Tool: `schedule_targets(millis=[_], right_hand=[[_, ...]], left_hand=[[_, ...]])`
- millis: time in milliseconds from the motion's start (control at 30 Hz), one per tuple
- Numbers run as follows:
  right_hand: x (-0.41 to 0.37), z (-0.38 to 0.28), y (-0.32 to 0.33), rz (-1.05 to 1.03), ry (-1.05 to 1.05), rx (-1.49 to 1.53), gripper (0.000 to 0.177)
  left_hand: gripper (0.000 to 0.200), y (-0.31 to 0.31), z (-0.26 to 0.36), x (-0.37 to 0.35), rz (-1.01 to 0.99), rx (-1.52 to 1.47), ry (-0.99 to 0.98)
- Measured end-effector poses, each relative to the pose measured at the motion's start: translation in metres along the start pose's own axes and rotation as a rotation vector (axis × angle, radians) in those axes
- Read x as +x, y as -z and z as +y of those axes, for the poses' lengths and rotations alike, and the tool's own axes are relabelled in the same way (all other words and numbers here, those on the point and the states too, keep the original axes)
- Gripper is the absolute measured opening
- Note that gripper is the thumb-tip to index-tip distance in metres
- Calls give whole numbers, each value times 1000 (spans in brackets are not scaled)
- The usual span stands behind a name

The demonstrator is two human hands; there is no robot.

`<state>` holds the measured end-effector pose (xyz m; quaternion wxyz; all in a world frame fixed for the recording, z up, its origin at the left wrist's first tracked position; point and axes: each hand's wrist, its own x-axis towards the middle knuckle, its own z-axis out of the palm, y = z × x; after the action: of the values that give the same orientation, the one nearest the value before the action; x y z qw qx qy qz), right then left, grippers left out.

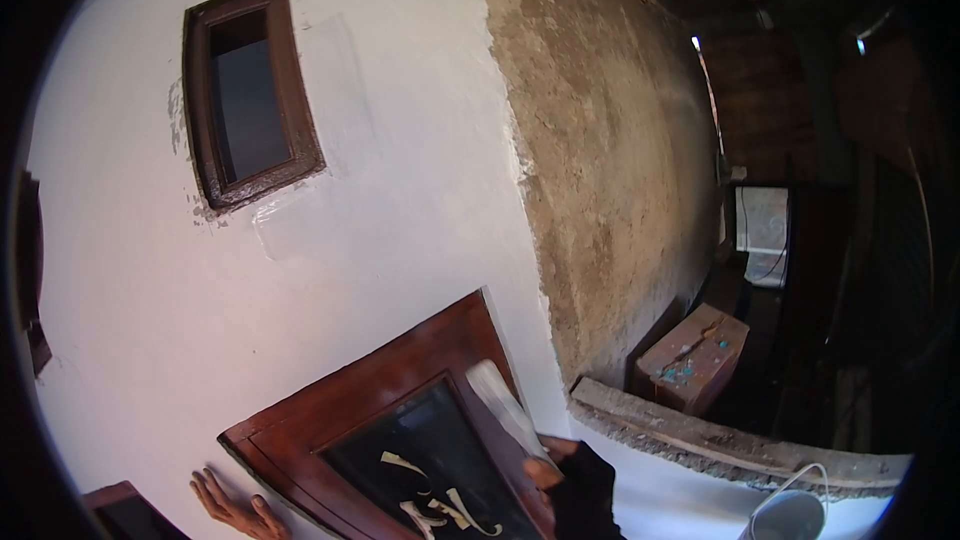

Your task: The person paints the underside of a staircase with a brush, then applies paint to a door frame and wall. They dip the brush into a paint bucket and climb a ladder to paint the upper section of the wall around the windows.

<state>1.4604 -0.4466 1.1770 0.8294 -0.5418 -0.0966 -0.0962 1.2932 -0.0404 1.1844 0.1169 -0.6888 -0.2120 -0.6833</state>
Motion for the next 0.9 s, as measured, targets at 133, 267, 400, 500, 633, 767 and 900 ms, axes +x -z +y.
schedule_targets(millis=[133, 267, 400, 500, 633, 767, 900], right_hand=[[-38, 30, 53, 64, -154, 36, 41], [-64, 70, 122, 31, -112, 151, 44], [-85, 97, 195, 86, -187, 198, 51], [-105, 123, 239, 244, -243, 202, 53], [-144, 115, 281, 405, -217, 96, 53], [-179, 101, 278, 536, 21, -443, 43], [-209, 108, 272, 800, 234, -808, 43]], left_hand=[[90, 3, 8, 5, -15, -2, 12], [91, 2, 7, 0, -27, 13, 40], [87, 1, 13, 0, -6, 27, 38], [92, 2, 13, -1, -6, 47, 87], [87, 4, 54, -6, -23, -9, -162], [88, -8, 122, -30, -239, -446, -340], [79, -33, 230, -75, -789, -1061, -265]])
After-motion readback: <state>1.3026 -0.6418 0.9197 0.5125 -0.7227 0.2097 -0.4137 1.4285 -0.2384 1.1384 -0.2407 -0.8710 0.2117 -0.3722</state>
